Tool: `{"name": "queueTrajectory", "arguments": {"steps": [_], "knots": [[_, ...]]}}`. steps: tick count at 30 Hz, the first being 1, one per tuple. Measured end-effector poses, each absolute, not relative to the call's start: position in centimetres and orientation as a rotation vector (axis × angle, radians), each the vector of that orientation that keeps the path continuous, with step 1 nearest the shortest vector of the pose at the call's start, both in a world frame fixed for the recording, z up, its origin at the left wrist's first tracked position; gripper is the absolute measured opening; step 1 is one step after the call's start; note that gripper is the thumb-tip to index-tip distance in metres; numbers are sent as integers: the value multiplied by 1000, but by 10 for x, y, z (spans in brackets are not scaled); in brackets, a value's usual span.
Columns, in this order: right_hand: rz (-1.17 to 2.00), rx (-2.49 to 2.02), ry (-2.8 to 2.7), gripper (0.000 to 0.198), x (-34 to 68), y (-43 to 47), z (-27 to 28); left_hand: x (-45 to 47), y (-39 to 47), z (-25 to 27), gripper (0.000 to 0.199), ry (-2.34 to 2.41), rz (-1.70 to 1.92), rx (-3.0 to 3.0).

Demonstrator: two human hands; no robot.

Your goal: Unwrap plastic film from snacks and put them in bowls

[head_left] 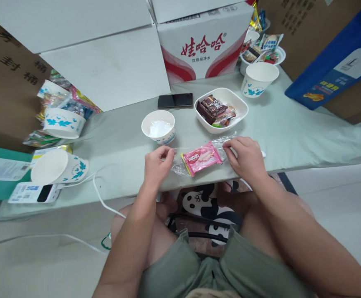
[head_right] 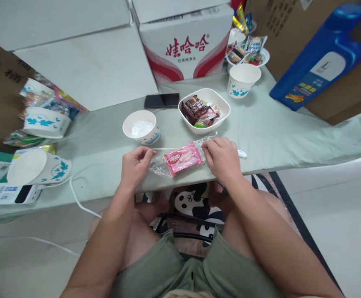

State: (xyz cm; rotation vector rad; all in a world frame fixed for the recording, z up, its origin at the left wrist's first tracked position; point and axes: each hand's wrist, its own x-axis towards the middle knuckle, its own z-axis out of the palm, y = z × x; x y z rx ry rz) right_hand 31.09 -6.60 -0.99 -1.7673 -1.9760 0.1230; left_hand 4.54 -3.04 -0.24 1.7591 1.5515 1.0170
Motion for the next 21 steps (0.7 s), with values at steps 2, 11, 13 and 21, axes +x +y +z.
{"name": "queueTrajectory", "arguments": {"steps": [2,11,13,21], "knots": [[48,-1766,-1897,27,303,-66,-4,49,-30,-1,20,1536,1102,1570],[214,-1519,-1921,28,266,-57,4,55,-20,-8,23,1393,1295,1128],[329,-1302,-2206,38,254,-60,0,57,-21,-4,25,1324,1355,1075],[241,-1379,-2423,65,238,-67,1,61,-24,18,34,1152,1556,878]]}}
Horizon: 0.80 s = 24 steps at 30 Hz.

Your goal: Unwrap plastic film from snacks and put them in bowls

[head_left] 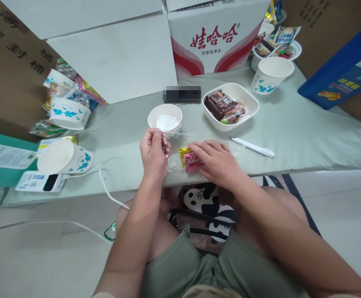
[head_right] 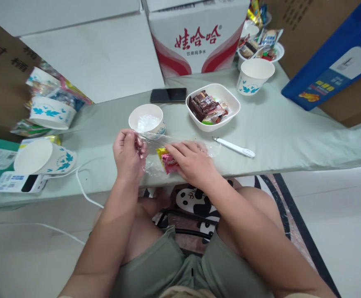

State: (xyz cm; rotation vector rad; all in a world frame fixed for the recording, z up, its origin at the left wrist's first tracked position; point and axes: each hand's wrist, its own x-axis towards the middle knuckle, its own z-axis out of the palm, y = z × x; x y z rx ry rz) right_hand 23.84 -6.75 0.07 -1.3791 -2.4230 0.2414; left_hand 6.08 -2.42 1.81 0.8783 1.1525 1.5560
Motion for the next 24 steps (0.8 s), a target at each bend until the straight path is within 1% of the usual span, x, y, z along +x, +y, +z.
{"name": "queueTrajectory", "arguments": {"steps": [4,7,10,13,16,18,21,24], "knots": [[42,-1459,-2397,50,234,-74,0,59,-22,23,34,1163,1618,791],[-49,-1498,-2412,41,234,-79,-6,55,-18,25,36,1220,1682,719],[-28,-1534,-2472,33,237,-81,-12,47,-14,26,42,1295,1751,676],[65,-1529,-2507,34,242,-78,-13,39,-11,25,43,1298,1787,664],[249,-1535,-2401,38,252,-75,-11,30,-10,23,40,1275,1819,629],[488,-1580,-2199,41,260,-73,-11,25,-10,24,38,1279,1841,592],[894,-1606,-1698,38,270,-72,-14,18,-11,29,35,1277,1839,549],[1257,-1409,-1134,36,273,-74,-17,16,-13,37,29,1259,1818,495]]}}
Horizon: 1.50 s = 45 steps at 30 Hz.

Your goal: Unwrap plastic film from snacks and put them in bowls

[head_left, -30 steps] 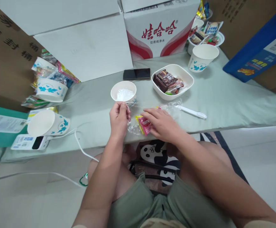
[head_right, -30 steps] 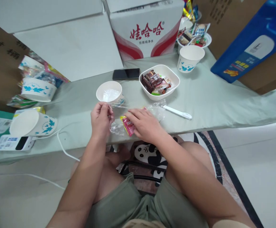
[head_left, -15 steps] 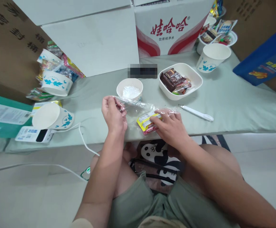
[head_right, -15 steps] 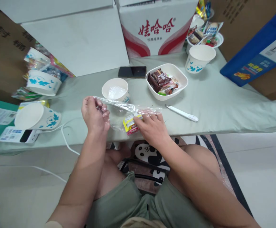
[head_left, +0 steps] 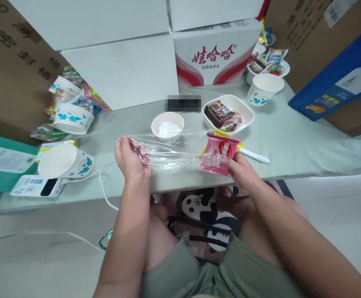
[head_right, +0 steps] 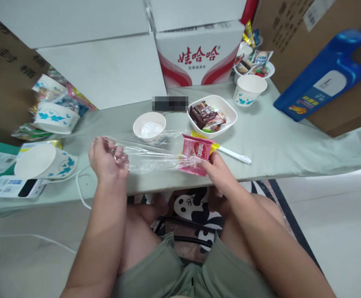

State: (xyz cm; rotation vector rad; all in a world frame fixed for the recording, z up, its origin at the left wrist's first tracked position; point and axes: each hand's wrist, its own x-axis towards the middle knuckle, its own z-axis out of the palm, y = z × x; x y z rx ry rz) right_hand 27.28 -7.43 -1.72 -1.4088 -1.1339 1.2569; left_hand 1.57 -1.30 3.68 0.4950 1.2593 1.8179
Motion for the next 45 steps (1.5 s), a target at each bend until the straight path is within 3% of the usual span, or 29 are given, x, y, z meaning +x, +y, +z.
{"name": "queueTrajectory", "arguments": {"steps": [6,11,15,20,27,34,39,42,45], "knots": [[1718,-946,-651,44,256,-76,-11,27,-19,46,30,1166,1712,514],[1705,-917,-319,39,243,-68,-11,27,-23,45,40,1098,1679,623],[1610,-869,-241,38,253,-65,-6,8,-22,47,32,1011,1728,536],[1033,-957,-454,34,291,-58,3,-11,-20,54,30,805,1593,388],[203,-1760,-1229,33,342,29,52,-10,-24,50,26,612,1314,551],[239,-2452,-1822,51,345,98,74,-18,-26,42,21,456,1188,751],[-143,-2088,-1817,50,333,49,68,-22,-29,43,25,382,1082,755],[204,-1668,-1840,49,308,0,51,-23,-33,42,27,311,1057,755],[781,-1301,-1811,66,270,-35,19,-17,-37,38,31,337,1092,725]]}}
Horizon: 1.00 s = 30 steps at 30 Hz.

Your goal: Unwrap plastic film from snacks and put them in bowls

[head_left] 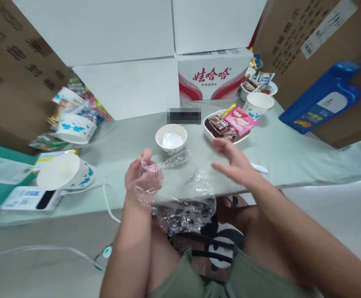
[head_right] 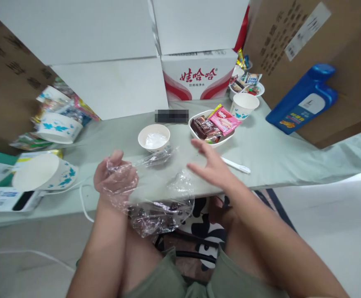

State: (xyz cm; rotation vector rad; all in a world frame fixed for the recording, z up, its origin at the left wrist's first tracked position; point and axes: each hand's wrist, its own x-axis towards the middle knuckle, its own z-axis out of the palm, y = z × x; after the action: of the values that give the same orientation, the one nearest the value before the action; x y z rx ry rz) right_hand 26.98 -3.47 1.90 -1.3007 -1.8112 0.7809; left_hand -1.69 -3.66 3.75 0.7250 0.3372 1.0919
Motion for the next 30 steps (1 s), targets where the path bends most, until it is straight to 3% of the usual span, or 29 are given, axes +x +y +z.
{"name": "queueTrajectory", "arguments": {"steps": [3,5,6,9,11,14,16,18,21,25,27,30], "knots": [[1074,-1190,-1736,101,232,-37,-11,-7,-39,27,36,441,1145,667],[1198,-1140,-1623,105,219,-26,-23,-1,-40,19,37,493,1122,637],[1269,-1111,-1558,97,217,-21,-27,1,-41,16,37,500,1104,627],[1440,-1075,-1444,45,224,-13,-29,-1,-42,10,36,456,1058,609],[1399,-1104,-1423,31,233,-14,-26,-6,-42,8,32,421,1050,599],[1233,-1191,-1473,47,236,-17,-23,-9,-45,5,29,350,1049,589],[1178,-1321,-1631,72,229,-18,-22,-3,-49,1,37,346,998,605],[1083,-1489,-1855,80,219,-19,-21,7,-54,-1,49,400,936,643],[942,-1599,-2076,51,214,-24,-17,16,-60,3,59,427,971,689],[1019,-1444,-1889,14,244,-38,-10,-2,-57,23,56,471,1115,746],[1065,-1388,-1683,5,267,-44,-7,-16,-48,34,49,605,1122,778],[1247,-1354,-1380,10,296,-52,-1,-29,-33,42,30,831,1106,766]]}}
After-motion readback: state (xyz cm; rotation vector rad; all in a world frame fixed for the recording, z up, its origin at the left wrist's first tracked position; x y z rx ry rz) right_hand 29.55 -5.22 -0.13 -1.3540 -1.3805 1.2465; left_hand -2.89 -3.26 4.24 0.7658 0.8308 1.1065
